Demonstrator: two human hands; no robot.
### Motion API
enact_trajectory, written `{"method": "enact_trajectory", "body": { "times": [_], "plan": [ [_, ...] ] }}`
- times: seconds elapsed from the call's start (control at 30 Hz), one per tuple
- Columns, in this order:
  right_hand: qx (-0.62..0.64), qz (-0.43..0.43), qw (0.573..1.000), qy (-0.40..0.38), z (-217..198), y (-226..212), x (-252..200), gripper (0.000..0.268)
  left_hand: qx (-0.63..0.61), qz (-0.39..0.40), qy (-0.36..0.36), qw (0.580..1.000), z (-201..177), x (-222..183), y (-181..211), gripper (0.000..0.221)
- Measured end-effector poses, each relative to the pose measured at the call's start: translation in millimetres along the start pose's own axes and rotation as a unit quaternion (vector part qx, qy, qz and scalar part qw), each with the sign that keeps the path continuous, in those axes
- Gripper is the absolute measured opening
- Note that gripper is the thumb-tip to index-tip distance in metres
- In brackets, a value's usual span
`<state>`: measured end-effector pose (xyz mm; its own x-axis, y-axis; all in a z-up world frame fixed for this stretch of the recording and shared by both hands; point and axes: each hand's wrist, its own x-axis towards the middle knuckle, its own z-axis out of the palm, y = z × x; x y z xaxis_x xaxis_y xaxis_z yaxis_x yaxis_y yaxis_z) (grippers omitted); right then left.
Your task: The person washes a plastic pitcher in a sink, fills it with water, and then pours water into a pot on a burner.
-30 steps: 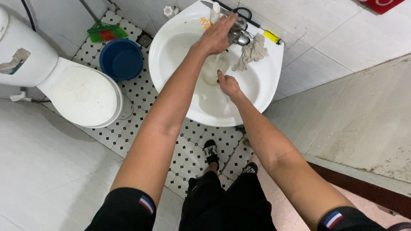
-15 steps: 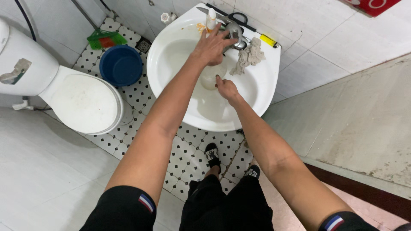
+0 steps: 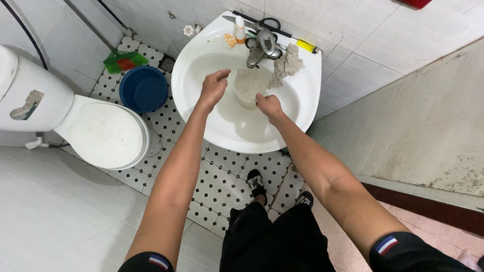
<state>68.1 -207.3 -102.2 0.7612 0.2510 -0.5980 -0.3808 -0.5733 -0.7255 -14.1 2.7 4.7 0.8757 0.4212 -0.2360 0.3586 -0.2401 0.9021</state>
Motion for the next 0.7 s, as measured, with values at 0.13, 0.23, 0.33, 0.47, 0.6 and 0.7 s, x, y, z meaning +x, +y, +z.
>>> {"method": "enact_trajectory", "body": {
  "times": [0.13, 0.23, 0.33, 0.47, 0.6, 0.7],
  "plan": [
    [0.003, -0.01, 1.0, 0.003, -11, 1, -18, 0.047, -0.011, -0.097, -0.029, 0.995, -13, -40, -3, 0.052],
    [0.016, -0.046, 0.999, -0.005, -21, 5, -41, 0.047, -0.011, -0.13, -0.049, 0.99, -5, -63, -5, 0.051],
    [-0.018, -0.051, 0.998, -0.016, -37, -1, -76, 0.049, -0.015, -0.148, -0.052, 0.987, 7, -84, -3, 0.051],
    [-0.023, -0.05, 0.998, -0.035, -66, -5, -138, 0.049, 0.004, -0.122, -0.025, 0.992, 22, -113, 25, 0.044],
    [-0.043, -0.055, 0.996, -0.053, -99, 9, -199, 0.048, 0.069, -0.095, 0.023, 0.993, 39, -151, 66, 0.038],
    [0.004, -0.082, 0.995, -0.058, -130, 28, -241, 0.051, 0.049, -0.035, 0.043, 0.997, 60, -178, 85, 0.039]
  ]
}}
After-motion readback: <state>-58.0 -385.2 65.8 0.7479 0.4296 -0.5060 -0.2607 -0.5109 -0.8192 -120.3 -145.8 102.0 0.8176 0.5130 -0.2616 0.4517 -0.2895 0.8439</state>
